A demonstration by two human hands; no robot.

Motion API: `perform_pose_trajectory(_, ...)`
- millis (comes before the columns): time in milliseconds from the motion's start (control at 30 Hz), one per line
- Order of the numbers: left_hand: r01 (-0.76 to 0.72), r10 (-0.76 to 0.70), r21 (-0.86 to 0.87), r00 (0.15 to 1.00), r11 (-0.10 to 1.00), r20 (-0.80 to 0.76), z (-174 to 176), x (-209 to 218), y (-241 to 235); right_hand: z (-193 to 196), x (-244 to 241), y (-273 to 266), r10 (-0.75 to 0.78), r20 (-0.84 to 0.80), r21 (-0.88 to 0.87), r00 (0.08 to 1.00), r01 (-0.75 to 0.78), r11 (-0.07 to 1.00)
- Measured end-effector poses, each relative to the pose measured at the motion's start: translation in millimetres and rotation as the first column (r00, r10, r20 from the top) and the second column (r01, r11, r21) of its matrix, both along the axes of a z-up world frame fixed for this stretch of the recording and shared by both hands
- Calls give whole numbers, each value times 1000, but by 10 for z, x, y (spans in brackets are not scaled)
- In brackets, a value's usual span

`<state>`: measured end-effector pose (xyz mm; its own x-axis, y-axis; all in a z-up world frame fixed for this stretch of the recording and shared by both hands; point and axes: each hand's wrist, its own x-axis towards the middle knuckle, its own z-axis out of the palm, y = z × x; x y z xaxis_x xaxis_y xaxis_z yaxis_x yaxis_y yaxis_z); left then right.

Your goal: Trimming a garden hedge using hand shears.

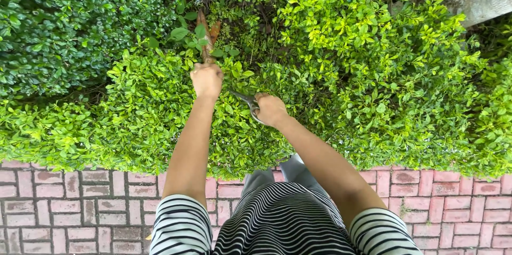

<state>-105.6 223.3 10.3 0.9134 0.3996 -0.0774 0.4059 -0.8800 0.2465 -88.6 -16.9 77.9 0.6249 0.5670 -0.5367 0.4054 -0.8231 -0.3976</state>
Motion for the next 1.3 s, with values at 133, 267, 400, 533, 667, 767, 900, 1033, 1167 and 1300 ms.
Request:
perform_pose_trajectory(133,-194,200,-89,978,977,53,-292,10,323,79,-31,-288,-42,-15,15,999,43,999)
perform_pose_trajectory(267,-254,222,-306,965,917,-137,-218,276,326,283,218,-405,-61,8,-106,998,61,992)
perform_pose_trajectory(400,-242,91,-394,927,887,-365,-22,619,65,325,587,-307,-10,71,-179,997,23,984)
perform_pose_trajectory(533,-105,-75,-407,912,907,-403,-490,779,-128,301,801,35,65,-54,-314,996,-79,946)
perform_pose_trajectory(667,39,-218,-384,873,923,-437,-1356,853,-81,111,880,357,85,-191,-408,978,-158,899)
perform_pose_trajectory(767,75,-192,-331,921,941,-338,-1434,748,16,-32,901,480,70,-222,-425,973,-161,891)
perform_pose_trajectory(900,110,-166,-325,975,939,-148,-1430,627,120,-190,940,640,94,-169,-364,981,-151,919)
perform_pose_trajectory(1033,132,-174,-341,980,931,-95,-1508,646,105,-671,932,637,134,-118,-285,984,-163,945)
perform_pose_trajectory(1167,77,-110,-308,990,948,-92,-1636,649,197,-1027,1000,424,136,-89,-293,987,-156,943)
perform_pose_trajectory(1300,-8,-49,-361,988,932,-147,-1224,627,214,-275,1115,424,150,-159,-322,976,-195,927)
